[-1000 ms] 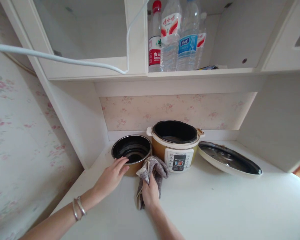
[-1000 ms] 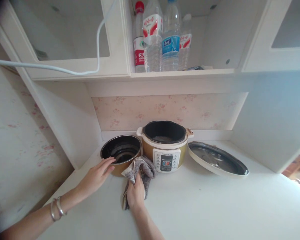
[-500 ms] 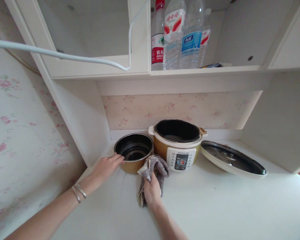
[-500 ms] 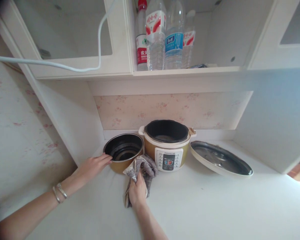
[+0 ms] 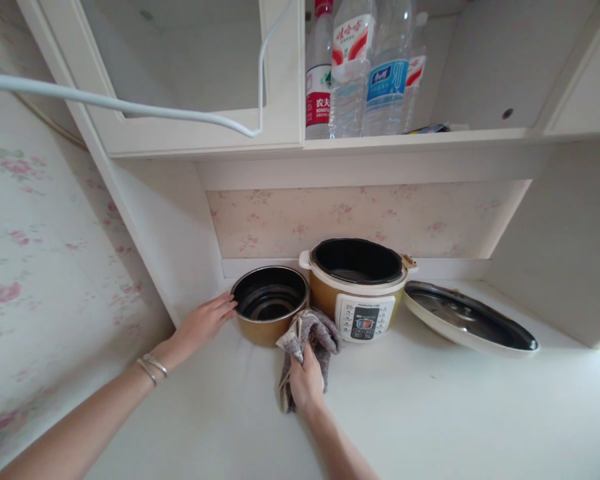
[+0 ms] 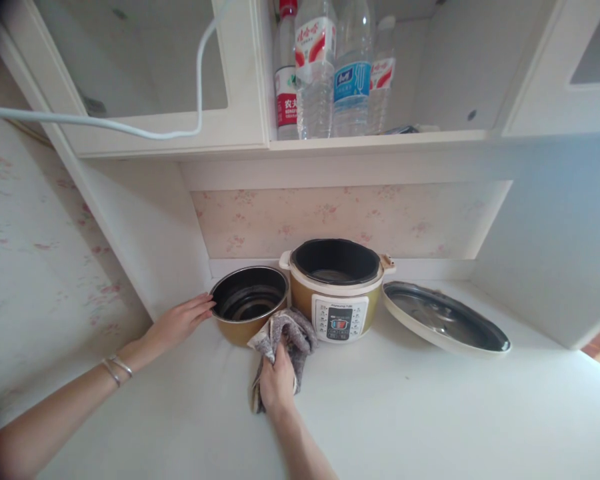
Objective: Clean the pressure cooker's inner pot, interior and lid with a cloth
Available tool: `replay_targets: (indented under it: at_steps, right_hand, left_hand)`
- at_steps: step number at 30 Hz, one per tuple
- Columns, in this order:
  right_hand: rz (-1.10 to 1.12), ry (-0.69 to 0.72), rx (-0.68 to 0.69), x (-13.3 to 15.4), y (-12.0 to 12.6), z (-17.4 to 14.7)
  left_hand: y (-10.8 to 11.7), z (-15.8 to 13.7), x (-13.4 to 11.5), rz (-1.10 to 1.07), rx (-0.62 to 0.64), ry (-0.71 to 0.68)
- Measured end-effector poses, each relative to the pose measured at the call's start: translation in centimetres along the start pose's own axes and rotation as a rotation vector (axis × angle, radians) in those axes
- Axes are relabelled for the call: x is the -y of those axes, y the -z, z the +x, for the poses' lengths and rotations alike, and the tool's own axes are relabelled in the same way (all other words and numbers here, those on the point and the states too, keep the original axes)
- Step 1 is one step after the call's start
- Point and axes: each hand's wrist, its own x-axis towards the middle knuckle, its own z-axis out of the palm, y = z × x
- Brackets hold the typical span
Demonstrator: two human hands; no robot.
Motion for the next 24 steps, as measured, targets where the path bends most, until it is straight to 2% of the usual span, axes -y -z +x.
replay_targets:
  at_steps: [3,6,8,11,16,20,24]
  right_hand:
    - [0.021,-0.003,-0.009,0.1,0.0,0.0]
    - [0.015,0.008,0.011,0.2,0.1,0.0]
    - [0.006,0.019,0.025,0.3,0.1,0.0]
    - [-0.016,0.023,0.047,0.4,0.1,-0.1]
    - [-0.039,0.023,0.063,0.3,0.1,-0.1]
    - [-0.007,-0.021,0.065,0.4,-0.2,-0.2]
    - [0.004,-0.052,0.119,1.1,-1.2,-1.5]
  left_hand:
    - [-0.7,-0.5,-2.4,0.062,-0.030,0.018]
    - [-0.1,-1.2,-5.2,0.082,-0.028,0.027]
    - [0.6,-1.4,-6.1,0.033,-0.001,-0.001]
    - [1.1,-1.2,-5.2,-0.053,0.048,-0.060]
    - [-0.1,-0.8,-2.5,-0.083,0.061,0.064]
    - [-1.1,-1.2,-2.8,-0.138,0.048,0.113]
    - [-0.9,-1.2,-3.6,-0.185,0.052,0.147]
